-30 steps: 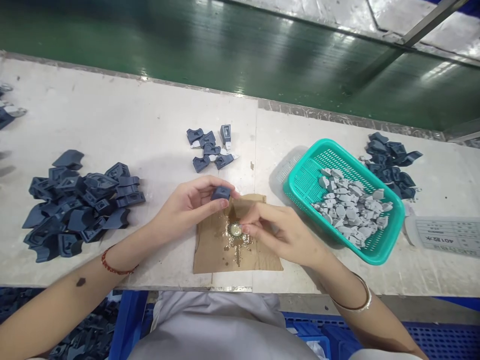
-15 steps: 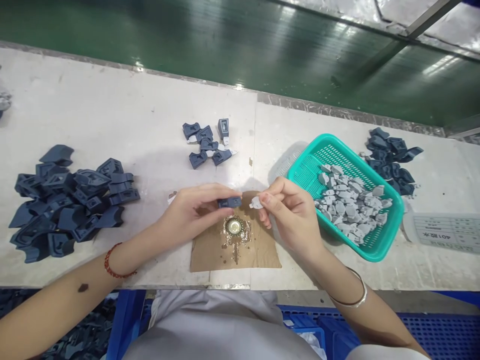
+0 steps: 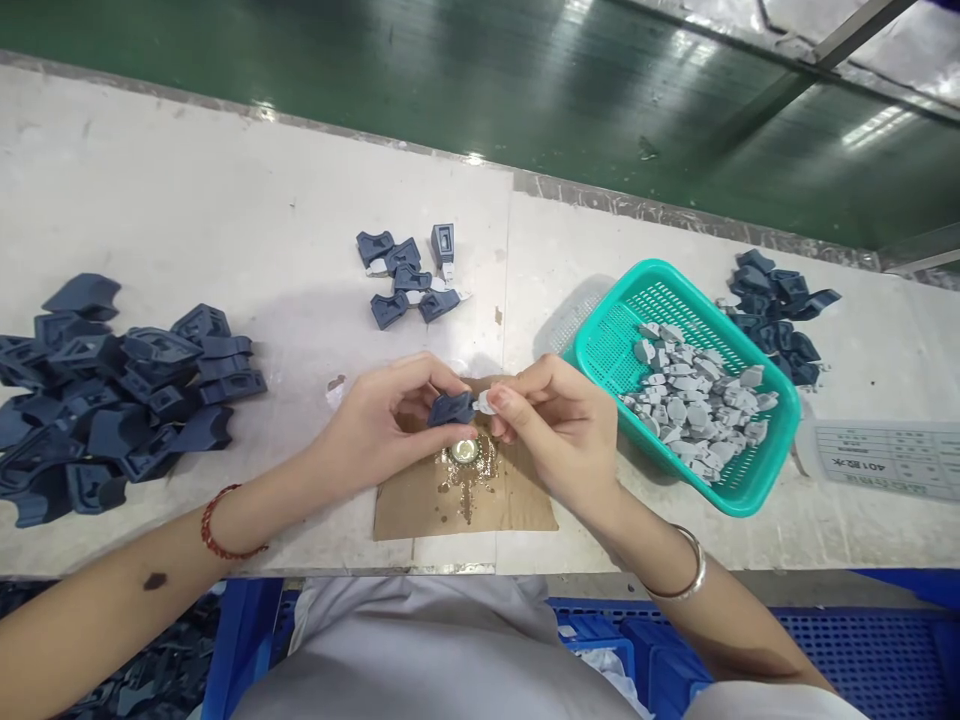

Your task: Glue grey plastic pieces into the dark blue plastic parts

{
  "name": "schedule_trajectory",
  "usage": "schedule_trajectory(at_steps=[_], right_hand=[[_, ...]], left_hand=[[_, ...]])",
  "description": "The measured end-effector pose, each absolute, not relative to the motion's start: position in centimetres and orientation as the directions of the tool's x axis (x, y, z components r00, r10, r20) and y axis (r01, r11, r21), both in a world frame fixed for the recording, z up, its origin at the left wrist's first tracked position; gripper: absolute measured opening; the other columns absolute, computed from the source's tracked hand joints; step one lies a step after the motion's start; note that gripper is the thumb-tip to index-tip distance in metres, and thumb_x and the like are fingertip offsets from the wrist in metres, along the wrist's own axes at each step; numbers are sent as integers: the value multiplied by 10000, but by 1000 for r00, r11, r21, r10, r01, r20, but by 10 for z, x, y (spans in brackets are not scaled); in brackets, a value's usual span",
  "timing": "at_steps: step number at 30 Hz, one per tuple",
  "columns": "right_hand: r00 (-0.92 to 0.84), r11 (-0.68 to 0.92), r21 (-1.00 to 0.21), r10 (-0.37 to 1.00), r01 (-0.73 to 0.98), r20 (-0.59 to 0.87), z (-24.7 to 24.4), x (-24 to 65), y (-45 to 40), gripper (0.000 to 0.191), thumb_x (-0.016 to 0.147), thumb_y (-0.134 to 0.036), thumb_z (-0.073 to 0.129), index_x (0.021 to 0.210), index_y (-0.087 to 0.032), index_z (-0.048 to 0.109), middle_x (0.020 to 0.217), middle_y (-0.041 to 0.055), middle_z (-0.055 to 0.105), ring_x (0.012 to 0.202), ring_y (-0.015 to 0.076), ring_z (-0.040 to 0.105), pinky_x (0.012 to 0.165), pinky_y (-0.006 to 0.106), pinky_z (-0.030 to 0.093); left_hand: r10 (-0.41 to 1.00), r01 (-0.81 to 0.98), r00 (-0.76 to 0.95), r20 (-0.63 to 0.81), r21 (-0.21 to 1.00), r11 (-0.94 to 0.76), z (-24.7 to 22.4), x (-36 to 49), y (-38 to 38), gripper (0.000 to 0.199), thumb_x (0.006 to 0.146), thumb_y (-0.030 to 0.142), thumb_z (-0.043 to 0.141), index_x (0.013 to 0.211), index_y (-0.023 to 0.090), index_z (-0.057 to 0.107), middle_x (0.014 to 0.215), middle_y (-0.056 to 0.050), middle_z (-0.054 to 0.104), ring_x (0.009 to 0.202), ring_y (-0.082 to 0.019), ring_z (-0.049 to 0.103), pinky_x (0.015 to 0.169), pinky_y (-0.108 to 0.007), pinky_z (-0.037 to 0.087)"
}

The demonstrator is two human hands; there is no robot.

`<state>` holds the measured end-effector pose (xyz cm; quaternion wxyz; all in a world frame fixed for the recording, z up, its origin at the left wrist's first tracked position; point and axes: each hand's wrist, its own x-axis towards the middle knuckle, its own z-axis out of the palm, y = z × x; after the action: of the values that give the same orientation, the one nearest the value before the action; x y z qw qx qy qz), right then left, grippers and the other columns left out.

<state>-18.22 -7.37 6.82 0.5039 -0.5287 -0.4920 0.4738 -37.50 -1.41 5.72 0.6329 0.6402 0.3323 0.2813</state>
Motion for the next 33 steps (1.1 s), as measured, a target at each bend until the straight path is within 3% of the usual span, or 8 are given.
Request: schedule_trajectory(at_steps=[7, 17, 22, 24, 26, 28, 30, 33], right_hand=[[29, -29, -993, 999, 112, -26, 66, -182, -74, 212, 964, -380, 724, 840, -223, 652, 659, -24, 674, 582, 114, 585, 563, 289, 455], [-33, 27, -976, 999, 218, 21, 66, -184, -73, 197, 985, -341, 685, 843, -211, 642, 667, -42, 643, 572, 83, 563, 533, 238, 435], [-7, 22, -988, 1000, 151, 21, 65, -187, -71, 184, 973, -318, 703, 837, -211, 642, 659, -48, 651, 567, 73, 565, 539, 216, 448], [4, -6, -998, 1000, 68, -6, 65, -187, -69, 182, 967, -314, 714, 835, -212, 642, 660, -48, 663, 566, 71, 576, 545, 210, 456], [4, -26, -999, 1000, -27, -26, 65, -186, -67, 185, 969, -315, 714, 839, -215, 630, 655, -53, 665, 551, 68, 575, 546, 207, 464], [-16, -39, -997, 999, -64, -38, 67, -185, -66, 189, 980, -330, 700, 855, -220, 611, 659, -58, 660, 550, 70, 576, 553, 210, 470], [-66, -45, -999, 997, 16, -46, 71, -181, -64, 165, 1002, -353, 666, 920, -225, 600, 690, -55, 656, 587, 83, 591, 571, 221, 468], [-212, 66, -934, 977, 352, -11, 81, -175, -59, 173, 1047, -366, 576, 955, -220, 567, 725, -45, 614, 631, 102, 568, 598, 245, 427]], left_hand=[[766, 68, 635, -98, 995, 71, 56, -375, -15, 257, 836, 341, 831, 976, 180, 687, 956, -51, 724, 810, -173, 708, 659, -280, 582], [796, 83, 605, 1, 994, -65, 53, -375, -18, 167, 863, 292, 798, 923, 161, 714, 883, -38, 703, 703, -121, 615, 570, -238, 499], [807, 108, 589, -39, 994, -30, 54, -373, -19, 210, 857, 330, 786, 912, 156, 680, 879, -44, 702, 713, -134, 622, 574, -245, 493], [798, 135, 599, -59, 990, -28, 56, -372, -17, 264, 876, 371, 761, 996, 159, 659, 878, -35, 700, 686, -129, 602, 571, -250, 472], [779, 182, 626, -48, 979, -87, 59, -373, -14, 304, 923, 394, 698, 1111, 167, 626, 866, -11, 685, 635, -114, 559, 558, -248, 435], [740, 235, 673, -3, 949, -210, 62, -375, -11, 250, 982, 391, 603, 1095, 170, 619, 820, 9, 649, 619, -111, 530, 562, -250, 404], [695, 266, 718, 37, 908, -324, 64, -379, -10, 249, 1025, 382, 515, 971, 163, 621, 770, 10, 610, 645, -124, 534, 594, -261, 397], [666, 270, 743, 67, 880, -390, 65, -384, -10, 290, 1050, 371, 449, 942, 150, 603, 803, -13, 620, 699, -145, 557, 650, -277, 416]])
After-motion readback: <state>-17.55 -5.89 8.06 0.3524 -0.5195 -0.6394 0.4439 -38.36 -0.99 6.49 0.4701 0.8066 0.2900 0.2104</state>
